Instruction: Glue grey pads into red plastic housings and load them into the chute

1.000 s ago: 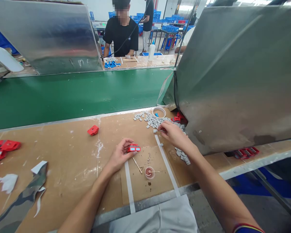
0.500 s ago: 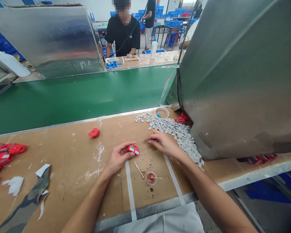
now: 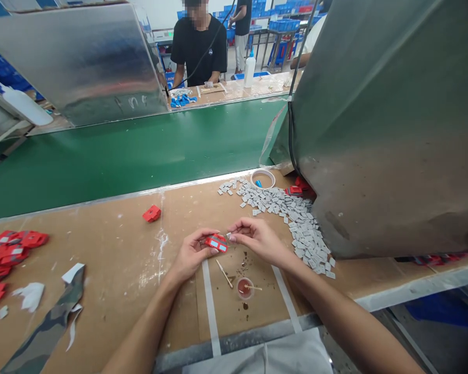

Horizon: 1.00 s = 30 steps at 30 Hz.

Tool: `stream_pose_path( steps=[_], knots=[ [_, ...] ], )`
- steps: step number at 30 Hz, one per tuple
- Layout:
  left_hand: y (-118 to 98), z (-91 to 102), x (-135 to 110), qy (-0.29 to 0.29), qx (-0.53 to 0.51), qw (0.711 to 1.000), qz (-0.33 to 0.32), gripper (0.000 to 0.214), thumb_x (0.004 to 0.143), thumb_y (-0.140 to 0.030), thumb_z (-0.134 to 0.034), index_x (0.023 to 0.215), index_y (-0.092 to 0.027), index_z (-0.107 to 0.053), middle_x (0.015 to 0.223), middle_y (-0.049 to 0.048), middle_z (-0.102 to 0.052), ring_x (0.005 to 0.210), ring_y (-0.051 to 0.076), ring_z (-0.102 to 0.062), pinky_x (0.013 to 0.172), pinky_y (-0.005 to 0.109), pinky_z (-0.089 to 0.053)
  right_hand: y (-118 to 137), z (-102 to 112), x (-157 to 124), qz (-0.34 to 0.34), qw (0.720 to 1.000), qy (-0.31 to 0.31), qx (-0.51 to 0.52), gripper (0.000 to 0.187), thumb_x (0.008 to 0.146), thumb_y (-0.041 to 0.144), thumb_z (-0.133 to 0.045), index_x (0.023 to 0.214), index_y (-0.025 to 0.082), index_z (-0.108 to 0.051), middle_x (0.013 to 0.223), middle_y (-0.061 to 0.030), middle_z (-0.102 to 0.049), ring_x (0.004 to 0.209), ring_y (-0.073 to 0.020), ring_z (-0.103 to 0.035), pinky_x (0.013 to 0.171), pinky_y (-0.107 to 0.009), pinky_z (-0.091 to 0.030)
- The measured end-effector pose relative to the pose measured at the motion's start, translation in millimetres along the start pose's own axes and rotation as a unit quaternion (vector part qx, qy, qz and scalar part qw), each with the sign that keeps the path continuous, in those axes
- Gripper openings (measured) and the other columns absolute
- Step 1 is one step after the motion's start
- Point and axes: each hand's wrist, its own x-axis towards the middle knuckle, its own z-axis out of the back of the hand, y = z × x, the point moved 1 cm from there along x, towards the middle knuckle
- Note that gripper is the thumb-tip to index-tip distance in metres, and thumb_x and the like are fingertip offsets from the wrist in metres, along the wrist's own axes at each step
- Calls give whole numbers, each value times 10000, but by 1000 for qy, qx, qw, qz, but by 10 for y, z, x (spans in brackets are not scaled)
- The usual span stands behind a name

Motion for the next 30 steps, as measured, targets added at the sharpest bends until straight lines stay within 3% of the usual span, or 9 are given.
stream_pose_path(
  steps=[6, 24, 30],
  knots=[
    [-16, 2, -10, 22, 10, 1000, 13, 441, 707, -351, -829, 1083, -162, -695, 1009, 88, -760, 923, 224, -703, 846, 325, -550, 2, -29, 2, 5, 1000, -4, -9, 250, 787, 406, -747, 819, 172, -665, 765, -27, -707, 698, -148, -647, 683, -290, -531],
    [-8, -27, -22, 55, -2, 998, 25, 404, 711, -312, -828, 1059, -165, -686, 1007, 79, -761, 905, 210, -712, 839, 313, -555, -101, -116, 11, 35, 994, -36, -97, 98, 845, 253, -652, 859, 163, -688, 802, -43, -730, 720, -159, -649, 667, -272, -495],
    [0, -31, -19, 57, -10, 998, 28, 384, 705, -274, -830, 1047, -163, -695, 992, 71, -763, 886, 193, -709, 831, 293, -550, -60, -122, -3, 34, 993, -15, -111, 87, 851, 235, -645, 828, 161, -684, 794, -47, -731, 721, -165, -652, 652, -264, -487]
  ],
)
